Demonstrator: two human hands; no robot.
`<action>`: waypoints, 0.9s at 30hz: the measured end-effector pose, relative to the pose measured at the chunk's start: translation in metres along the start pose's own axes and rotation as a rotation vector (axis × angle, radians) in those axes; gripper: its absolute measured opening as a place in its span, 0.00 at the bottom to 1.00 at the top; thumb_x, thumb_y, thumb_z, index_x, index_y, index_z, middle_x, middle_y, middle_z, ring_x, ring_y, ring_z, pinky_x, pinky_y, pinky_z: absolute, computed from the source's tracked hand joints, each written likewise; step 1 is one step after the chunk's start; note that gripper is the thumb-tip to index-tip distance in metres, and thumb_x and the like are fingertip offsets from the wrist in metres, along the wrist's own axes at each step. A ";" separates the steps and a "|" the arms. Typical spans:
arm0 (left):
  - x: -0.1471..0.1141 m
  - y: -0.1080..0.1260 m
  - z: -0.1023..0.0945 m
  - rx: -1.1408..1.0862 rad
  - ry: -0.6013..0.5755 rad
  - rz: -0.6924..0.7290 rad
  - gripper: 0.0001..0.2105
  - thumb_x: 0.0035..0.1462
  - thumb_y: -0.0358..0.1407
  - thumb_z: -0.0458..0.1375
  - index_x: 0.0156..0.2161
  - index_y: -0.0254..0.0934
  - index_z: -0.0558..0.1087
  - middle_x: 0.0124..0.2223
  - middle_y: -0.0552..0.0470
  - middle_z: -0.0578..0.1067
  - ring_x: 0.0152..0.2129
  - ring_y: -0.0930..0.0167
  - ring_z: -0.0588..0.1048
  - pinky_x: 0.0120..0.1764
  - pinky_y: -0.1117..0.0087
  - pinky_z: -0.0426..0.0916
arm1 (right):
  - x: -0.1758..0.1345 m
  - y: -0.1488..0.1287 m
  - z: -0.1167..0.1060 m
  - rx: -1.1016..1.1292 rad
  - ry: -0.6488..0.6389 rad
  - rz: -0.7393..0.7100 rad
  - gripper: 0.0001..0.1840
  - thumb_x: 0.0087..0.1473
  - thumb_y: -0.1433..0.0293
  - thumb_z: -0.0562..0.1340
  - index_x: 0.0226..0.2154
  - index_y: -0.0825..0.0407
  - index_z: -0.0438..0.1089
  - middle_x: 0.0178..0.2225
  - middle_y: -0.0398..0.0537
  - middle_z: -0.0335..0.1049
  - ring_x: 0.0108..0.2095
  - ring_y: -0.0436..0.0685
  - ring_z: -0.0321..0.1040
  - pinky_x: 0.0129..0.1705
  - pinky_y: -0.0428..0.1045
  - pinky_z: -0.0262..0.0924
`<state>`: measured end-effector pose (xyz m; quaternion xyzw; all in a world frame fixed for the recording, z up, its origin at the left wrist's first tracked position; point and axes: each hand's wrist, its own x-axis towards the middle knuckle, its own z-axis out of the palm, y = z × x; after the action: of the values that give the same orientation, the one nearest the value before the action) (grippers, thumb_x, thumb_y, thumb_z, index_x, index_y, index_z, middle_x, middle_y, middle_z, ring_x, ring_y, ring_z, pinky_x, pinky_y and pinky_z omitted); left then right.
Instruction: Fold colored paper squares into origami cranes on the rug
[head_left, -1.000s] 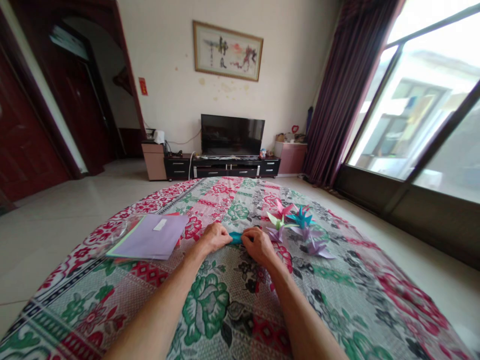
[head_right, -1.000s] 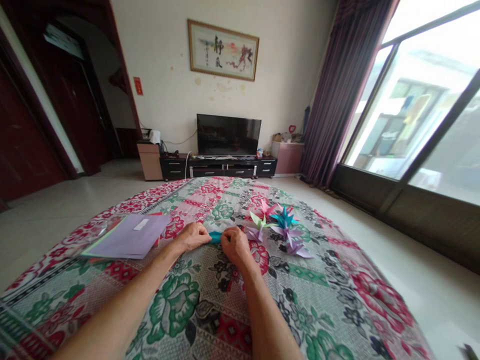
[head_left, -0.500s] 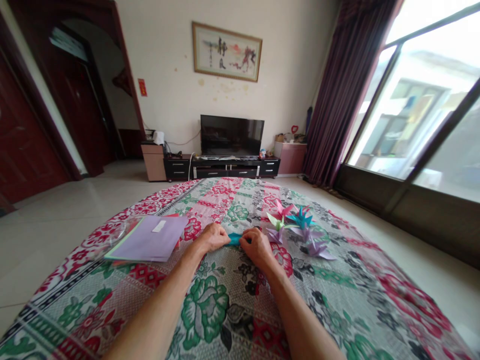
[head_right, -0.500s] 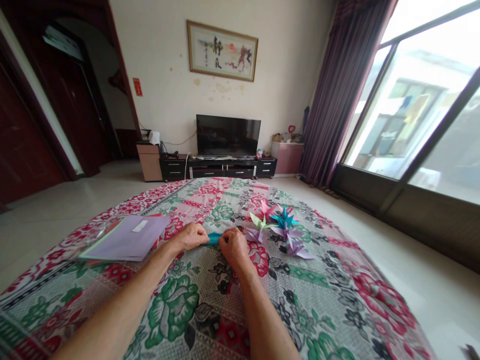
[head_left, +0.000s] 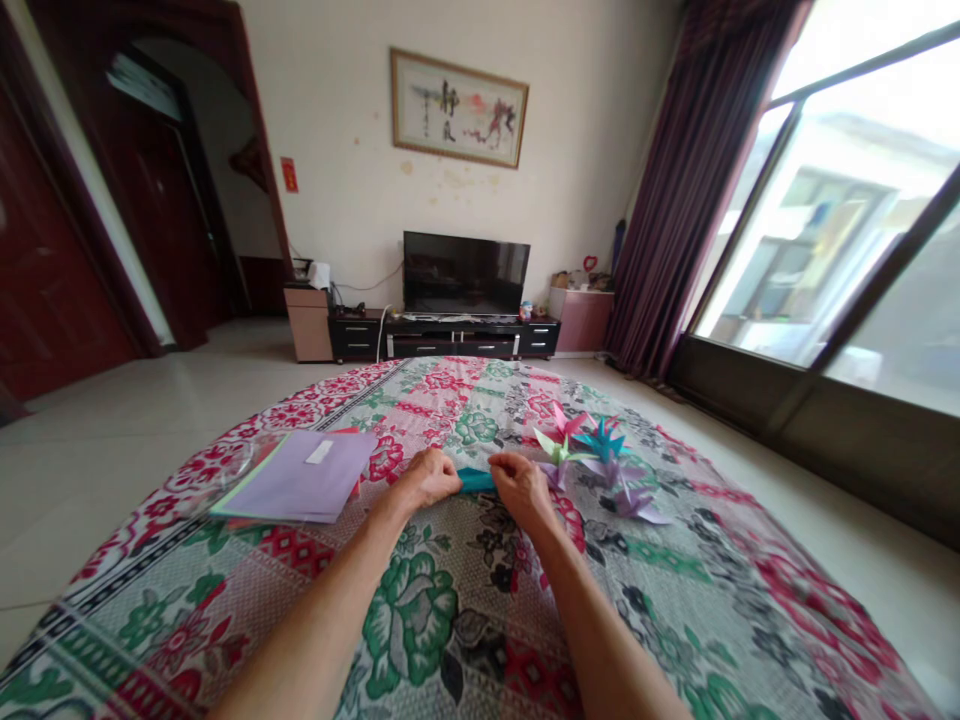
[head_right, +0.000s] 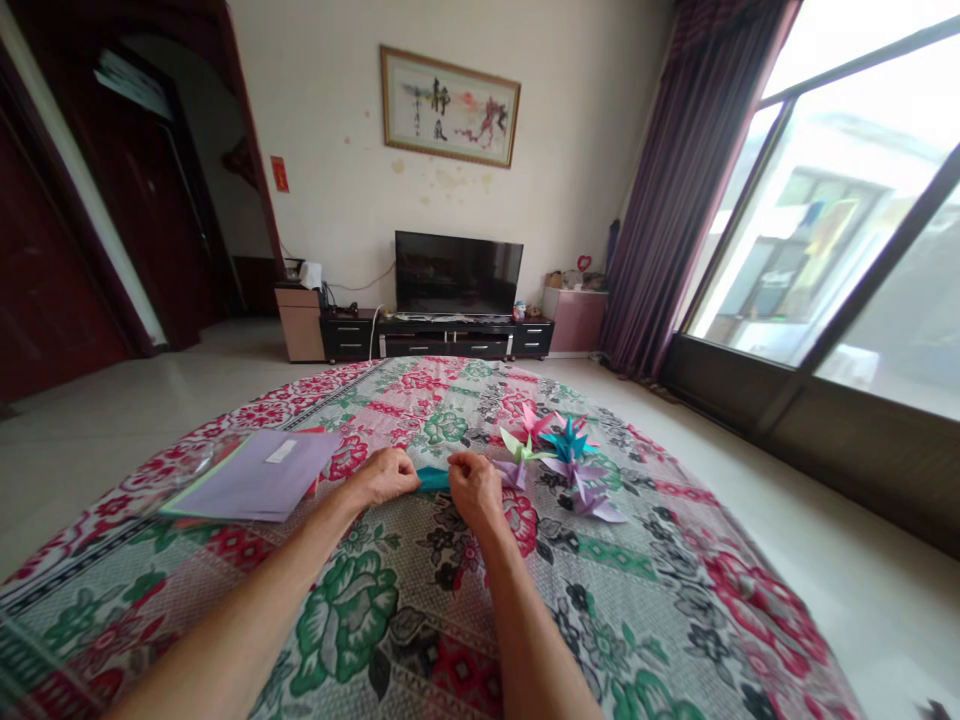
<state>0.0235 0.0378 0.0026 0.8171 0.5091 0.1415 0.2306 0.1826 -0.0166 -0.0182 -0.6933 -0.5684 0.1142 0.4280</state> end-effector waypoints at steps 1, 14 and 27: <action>0.000 0.000 -0.001 -0.001 0.000 -0.005 0.12 0.41 0.35 0.53 0.25 0.32 0.78 0.20 0.54 0.71 0.20 0.75 0.67 0.22 0.77 0.54 | -0.001 -0.002 0.001 -0.032 -0.011 -0.019 0.13 0.47 0.69 0.57 0.31 0.51 0.76 0.29 0.45 0.74 0.29 0.53 0.68 0.34 0.45 0.59; -0.004 0.005 0.000 0.039 0.032 -0.017 0.10 0.42 0.33 0.55 0.27 0.32 0.78 0.27 0.50 0.77 0.25 0.73 0.71 0.25 0.77 0.58 | -0.012 -0.008 0.014 -0.216 -0.040 -0.085 0.06 0.44 0.66 0.63 0.25 0.50 0.76 0.33 0.48 0.69 0.37 0.54 0.66 0.40 0.46 0.57; -0.005 -0.011 0.005 -0.076 0.080 0.154 0.09 0.43 0.32 0.56 0.32 0.35 0.76 0.31 0.52 0.75 0.27 0.73 0.70 0.31 0.75 0.62 | -0.008 -0.005 0.014 -0.209 -0.091 -0.073 0.05 0.44 0.67 0.64 0.24 0.51 0.75 0.32 0.48 0.69 0.35 0.53 0.65 0.37 0.45 0.56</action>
<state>0.0151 0.0365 -0.0075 0.8381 0.4479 0.2105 0.2294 0.1677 -0.0172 -0.0258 -0.7072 -0.6209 0.0702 0.3308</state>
